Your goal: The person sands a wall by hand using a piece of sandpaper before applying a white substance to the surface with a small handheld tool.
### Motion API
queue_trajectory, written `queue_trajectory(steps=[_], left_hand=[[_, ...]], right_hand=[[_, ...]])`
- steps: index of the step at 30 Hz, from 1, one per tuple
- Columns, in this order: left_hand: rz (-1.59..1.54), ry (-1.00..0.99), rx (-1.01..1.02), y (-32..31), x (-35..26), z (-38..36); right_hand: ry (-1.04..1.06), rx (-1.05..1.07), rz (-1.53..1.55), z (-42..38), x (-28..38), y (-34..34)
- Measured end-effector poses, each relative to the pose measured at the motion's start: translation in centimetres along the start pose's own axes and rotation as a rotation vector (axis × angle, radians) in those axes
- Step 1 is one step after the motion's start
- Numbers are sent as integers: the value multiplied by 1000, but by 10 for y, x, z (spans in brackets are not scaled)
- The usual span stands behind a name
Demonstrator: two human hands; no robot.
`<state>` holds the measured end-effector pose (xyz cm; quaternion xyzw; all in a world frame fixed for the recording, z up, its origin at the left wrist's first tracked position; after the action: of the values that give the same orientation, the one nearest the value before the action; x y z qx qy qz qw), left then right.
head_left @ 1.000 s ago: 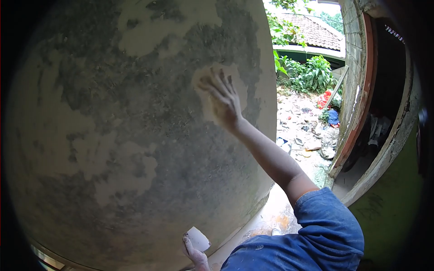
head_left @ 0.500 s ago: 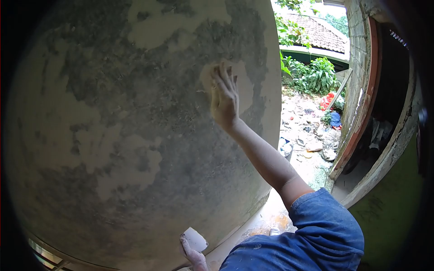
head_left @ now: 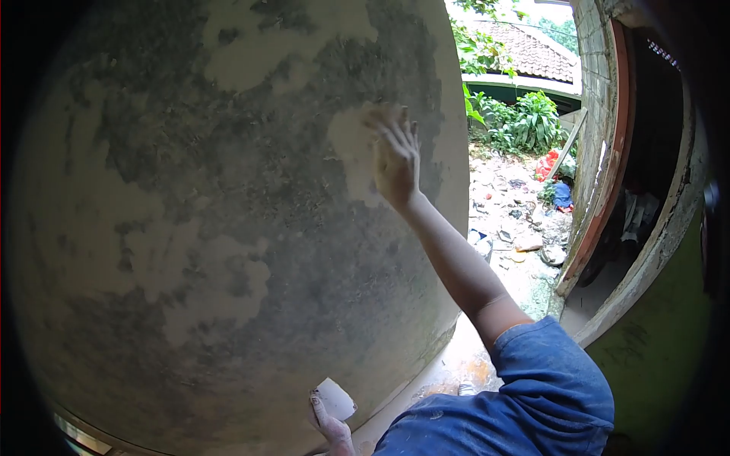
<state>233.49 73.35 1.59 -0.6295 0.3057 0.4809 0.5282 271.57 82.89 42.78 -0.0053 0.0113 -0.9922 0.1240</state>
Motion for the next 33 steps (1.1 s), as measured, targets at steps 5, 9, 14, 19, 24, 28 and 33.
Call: queue_trajectory(steps=[5,9,14,19,24,28,33], left_hand=[[-7,12,31,-17,2,-5],[37,-16,59,-28,-1,-4],[-19,23,64,-35,-6,-3],[25,-49,8,-14,-3,3],[-60,33,-58,14,18,5],[-71,48,-25,2,6,4],[6,9,-21,8,14,15]], right_hand=[[-168,-62,188,-12,13,-2],[-24,6,58,4,-8,-1],[-235,-142,189,2,10,-7],[-24,15,552,-15,-17,-43],[-300,-140,16,2,-31,-5],[181,83,241,-37,39,-11],[-160,-99,185,-11,-59,-8]])
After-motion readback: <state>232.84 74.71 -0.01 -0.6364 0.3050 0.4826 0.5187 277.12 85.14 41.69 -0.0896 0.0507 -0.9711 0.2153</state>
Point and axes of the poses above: each hand's wrist, its own z-axis towards the middle knuckle, its own y-axis out of the back of the hand, x = y × z, the point moved 10 cm from there along z, towards the middle knuckle, and after that the axes turned 1 degree about -y, right-handed, at the moved point
